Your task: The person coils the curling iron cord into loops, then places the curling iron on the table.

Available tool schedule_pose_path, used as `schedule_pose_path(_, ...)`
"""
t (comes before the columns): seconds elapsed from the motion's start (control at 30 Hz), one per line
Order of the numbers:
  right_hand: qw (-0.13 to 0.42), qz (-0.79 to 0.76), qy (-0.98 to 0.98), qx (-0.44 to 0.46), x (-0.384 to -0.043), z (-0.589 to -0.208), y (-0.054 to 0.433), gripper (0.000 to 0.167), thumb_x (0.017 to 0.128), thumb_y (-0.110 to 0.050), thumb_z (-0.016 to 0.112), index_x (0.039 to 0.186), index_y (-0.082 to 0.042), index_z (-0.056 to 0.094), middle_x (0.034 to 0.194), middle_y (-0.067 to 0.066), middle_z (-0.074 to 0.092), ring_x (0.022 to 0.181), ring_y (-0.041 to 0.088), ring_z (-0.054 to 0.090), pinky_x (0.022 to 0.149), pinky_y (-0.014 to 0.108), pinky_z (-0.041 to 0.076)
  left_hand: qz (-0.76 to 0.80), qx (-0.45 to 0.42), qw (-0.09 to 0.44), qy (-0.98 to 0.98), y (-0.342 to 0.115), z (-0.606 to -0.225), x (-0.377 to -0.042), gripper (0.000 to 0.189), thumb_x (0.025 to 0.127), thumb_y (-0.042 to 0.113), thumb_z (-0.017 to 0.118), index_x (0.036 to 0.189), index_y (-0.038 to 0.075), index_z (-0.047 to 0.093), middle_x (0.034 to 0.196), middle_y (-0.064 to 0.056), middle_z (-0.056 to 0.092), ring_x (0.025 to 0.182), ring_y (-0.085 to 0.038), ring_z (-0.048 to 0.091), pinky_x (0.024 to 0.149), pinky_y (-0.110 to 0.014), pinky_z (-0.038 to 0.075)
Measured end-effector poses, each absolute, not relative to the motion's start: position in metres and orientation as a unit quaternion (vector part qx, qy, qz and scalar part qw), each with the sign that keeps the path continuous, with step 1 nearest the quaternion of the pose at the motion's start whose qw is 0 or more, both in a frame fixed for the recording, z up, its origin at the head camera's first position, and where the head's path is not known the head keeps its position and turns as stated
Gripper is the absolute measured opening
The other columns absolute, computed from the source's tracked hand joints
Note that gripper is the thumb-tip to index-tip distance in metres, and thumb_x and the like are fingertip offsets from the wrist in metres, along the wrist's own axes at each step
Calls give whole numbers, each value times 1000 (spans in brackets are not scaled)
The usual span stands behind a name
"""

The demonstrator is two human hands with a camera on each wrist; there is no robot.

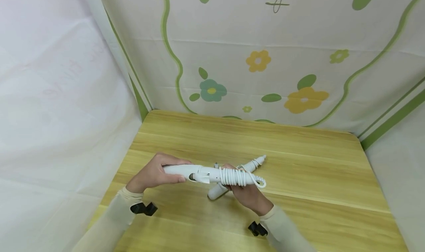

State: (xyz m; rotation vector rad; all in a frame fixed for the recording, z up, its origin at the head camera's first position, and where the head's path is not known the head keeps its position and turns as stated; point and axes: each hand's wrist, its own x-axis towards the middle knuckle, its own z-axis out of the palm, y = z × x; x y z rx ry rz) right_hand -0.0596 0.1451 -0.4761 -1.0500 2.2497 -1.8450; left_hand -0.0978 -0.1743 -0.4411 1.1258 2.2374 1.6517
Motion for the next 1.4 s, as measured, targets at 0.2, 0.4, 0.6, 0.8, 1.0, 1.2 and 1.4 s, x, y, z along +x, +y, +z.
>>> schedule_pose_path(0.2,16,-619,734,-277,-51,-474,145,30,114,7,43,87,-3,53,67,10,47,66,-5,45,58,23,47,556,353,57,751,-172,-442,-97,37,89,6,90,125,6,82,117,-10,83,89,-11,76,71,-30,63)
schedule_pose_path(0.4,12,-627,721,-296,-50,-472,142,37,114,8,40,82,-8,49,61,10,39,51,10,34,50,26,38,561,343,57,751,-169,-443,-96,38,89,5,90,126,6,82,121,-10,83,91,-11,76,73,-30,63)
schedule_pose_path(0.6,7,-645,696,-314,-52,-476,138,40,116,7,27,118,-2,65,67,9,42,55,21,38,53,28,38,584,303,50,751,-173,-442,-95,37,91,4,87,127,2,81,120,-16,82,84,-12,71,70,-29,58)
schedule_pose_path(0.8,7,-626,721,-297,-49,-482,133,38,117,4,27,120,1,65,71,6,42,66,19,46,68,27,44,622,226,27,749,-179,-441,-96,36,95,7,83,130,1,78,97,-12,81,58,-6,55,49,-24,48)
schedule_pose_path(1.0,17,-619,730,-288,-48,-490,133,37,117,3,30,124,1,67,67,5,46,55,18,43,50,27,41,622,197,-16,758,-182,-439,-99,36,95,5,83,130,1,78,92,-11,78,54,-7,51,46,-24,45)
schedule_pose_path(1.2,15,-605,738,-299,-46,-493,132,35,116,6,34,118,0,68,64,3,42,55,2,35,49,23,35,601,160,-54,781,-185,-441,-103,37,95,12,84,131,9,80,105,-17,81,57,-9,57,48,-25,48)
schedule_pose_path(1.4,-50,-556,759,-334,-44,-483,135,35,109,15,44,106,-13,65,66,-2,42,64,-7,34,53,16,34,546,177,-95,813,-188,-450,-107,37,91,17,90,127,13,83,120,-12,83,74,-14,69,59,-29,56)
